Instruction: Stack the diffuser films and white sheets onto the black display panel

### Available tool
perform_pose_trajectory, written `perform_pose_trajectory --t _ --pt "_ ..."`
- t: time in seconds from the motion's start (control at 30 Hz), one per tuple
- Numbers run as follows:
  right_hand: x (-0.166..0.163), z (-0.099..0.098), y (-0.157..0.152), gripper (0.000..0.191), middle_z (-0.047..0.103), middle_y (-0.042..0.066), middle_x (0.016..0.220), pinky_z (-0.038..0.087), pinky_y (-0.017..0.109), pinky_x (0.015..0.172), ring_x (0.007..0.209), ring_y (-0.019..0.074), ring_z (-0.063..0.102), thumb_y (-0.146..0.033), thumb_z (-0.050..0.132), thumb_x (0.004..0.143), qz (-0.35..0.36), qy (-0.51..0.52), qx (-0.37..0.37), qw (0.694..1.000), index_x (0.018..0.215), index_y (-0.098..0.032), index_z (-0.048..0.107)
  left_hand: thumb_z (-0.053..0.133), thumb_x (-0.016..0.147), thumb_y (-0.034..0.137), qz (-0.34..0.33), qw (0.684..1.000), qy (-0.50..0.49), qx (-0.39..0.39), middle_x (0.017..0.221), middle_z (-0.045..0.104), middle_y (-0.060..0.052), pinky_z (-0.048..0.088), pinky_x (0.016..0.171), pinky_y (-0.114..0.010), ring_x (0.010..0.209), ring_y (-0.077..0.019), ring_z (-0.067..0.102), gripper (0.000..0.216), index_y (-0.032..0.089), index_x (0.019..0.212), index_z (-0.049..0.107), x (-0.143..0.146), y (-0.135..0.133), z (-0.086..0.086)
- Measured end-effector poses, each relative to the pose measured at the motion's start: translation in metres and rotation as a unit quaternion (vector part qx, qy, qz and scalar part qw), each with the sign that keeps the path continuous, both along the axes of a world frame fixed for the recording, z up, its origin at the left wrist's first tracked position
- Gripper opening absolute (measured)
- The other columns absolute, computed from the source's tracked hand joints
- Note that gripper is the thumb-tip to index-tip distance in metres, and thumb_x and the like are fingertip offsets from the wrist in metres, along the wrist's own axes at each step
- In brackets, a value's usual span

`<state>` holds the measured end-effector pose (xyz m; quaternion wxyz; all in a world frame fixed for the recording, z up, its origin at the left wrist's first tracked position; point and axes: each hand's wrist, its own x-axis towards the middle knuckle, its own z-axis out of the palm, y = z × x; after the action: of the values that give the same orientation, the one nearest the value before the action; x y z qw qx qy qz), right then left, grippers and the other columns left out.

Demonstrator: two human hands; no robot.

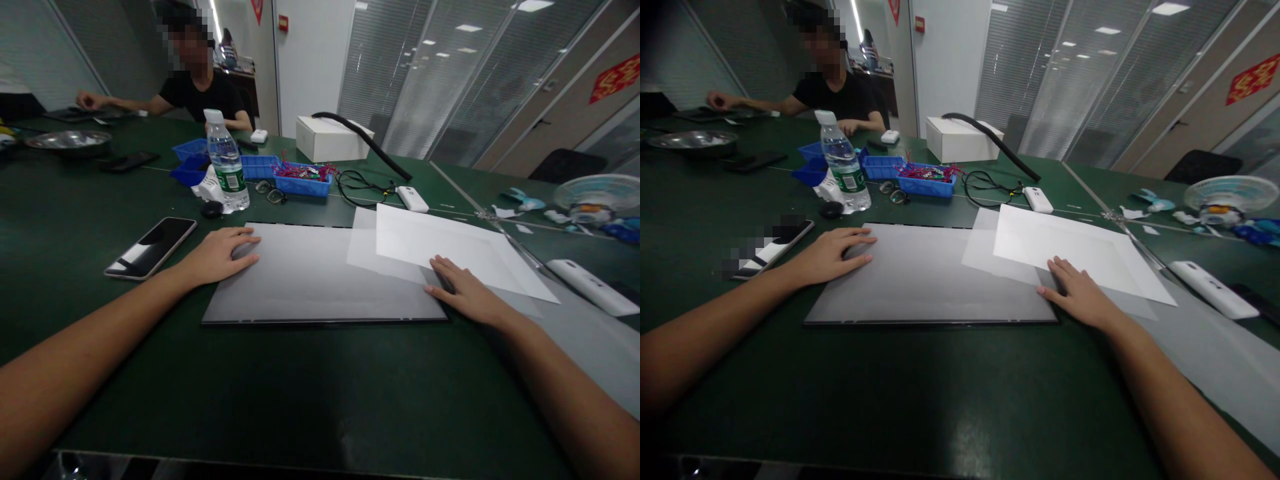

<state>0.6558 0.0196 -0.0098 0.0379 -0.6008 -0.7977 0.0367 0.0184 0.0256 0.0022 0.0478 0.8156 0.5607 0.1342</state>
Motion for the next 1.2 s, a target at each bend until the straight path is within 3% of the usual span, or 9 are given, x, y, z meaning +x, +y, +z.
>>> perform_pose_trajectory --t 0.3,0.47,0.63,0.8,1.07,1.2 --pt "-0.011 0.003 -0.007 0.098 0.039 0.011 0.171 0.035 0.059 0.134 0.156 0.0344 0.043 -0.086 0.035 0.103 -0.007 -0.002 0.007 1.000 0.167 -0.013 0.051 0.048 0.099 0.078 -0.006 1.000 -0.008 0.008 0.164 0.059 -0.016 0.039 0.126 -0.060 0.149 -0.0419 0.055 0.078 0.021 0.148 0.071 -0.003 0.002 -0.004" --pt "-0.019 0.007 -0.013 0.092 0.044 0.012 0.168 0.038 0.055 0.133 0.153 0.0346 0.048 -0.080 0.036 0.104 -0.017 -0.002 0.009 1.000 0.165 -0.013 0.053 0.048 0.099 0.079 -0.008 1.000 -0.004 0.007 0.165 0.058 -0.014 0.040 0.125 -0.061 0.150 -0.0414 0.054 0.077 0.025 0.149 0.070 -0.005 0.005 -0.007" --pt "-0.029 0.011 -0.018 0.088 0.053 0.015 0.160 0.048 0.060 0.121 0.141 0.0390 0.058 -0.074 0.043 0.104 -0.047 0.008 0.015 0.999 0.167 -0.013 0.050 0.050 0.098 0.079 -0.001 1.000 -0.012 0.002 0.166 0.057 -0.013 0.039 0.126 -0.062 0.151 -0.0418 0.054 0.076 0.027 0.149 0.070 -0.004 0.004 -0.005" --pt "-0.037 0.011 -0.019 0.078 0.067 0.015 0.143 0.058 0.055 0.102 0.119 0.0391 0.070 -0.068 0.053 0.101 -0.087 0.047 0.036 0.994 0.161 -0.018 0.059 0.049 0.097 0.081 -0.002 1.000 -0.009 0.004 0.163 0.060 -0.015 0.040 0.125 -0.062 0.150 -0.0408 0.055 0.078 0.025 0.146 0.072 -0.003 0.003 -0.004" --pt "-0.029 0.020 -0.013 0.065 0.077 0.013 0.107 0.058 0.042 0.085 0.094 0.0310 0.072 -0.068 0.052 0.100 -0.144 0.161 0.134 0.967 0.129 -0.018 0.080 0.044 0.098 0.084 -0.007 1.000 -0.001 -0.001 0.165 0.057 -0.016 0.039 0.126 -0.062 0.151 -0.0407 0.053 0.084 0.023 0.150 0.069 -0.003 0.004 -0.002" --pt "-0.032 0.029 -0.020 0.059 0.075 0.013 0.120 0.058 0.047 0.098 0.106 0.0315 0.072 -0.064 0.055 0.102 -0.183 0.228 0.244 0.925 0.133 -0.018 0.078 0.046 0.099 0.081 -0.012 1.000 0.002 -0.002 0.166 0.057 -0.017 0.039 0.125 -0.061 0.152 -0.0401 0.053 0.081 0.022 0.150 0.069 -0.004 0.004 -0.002"
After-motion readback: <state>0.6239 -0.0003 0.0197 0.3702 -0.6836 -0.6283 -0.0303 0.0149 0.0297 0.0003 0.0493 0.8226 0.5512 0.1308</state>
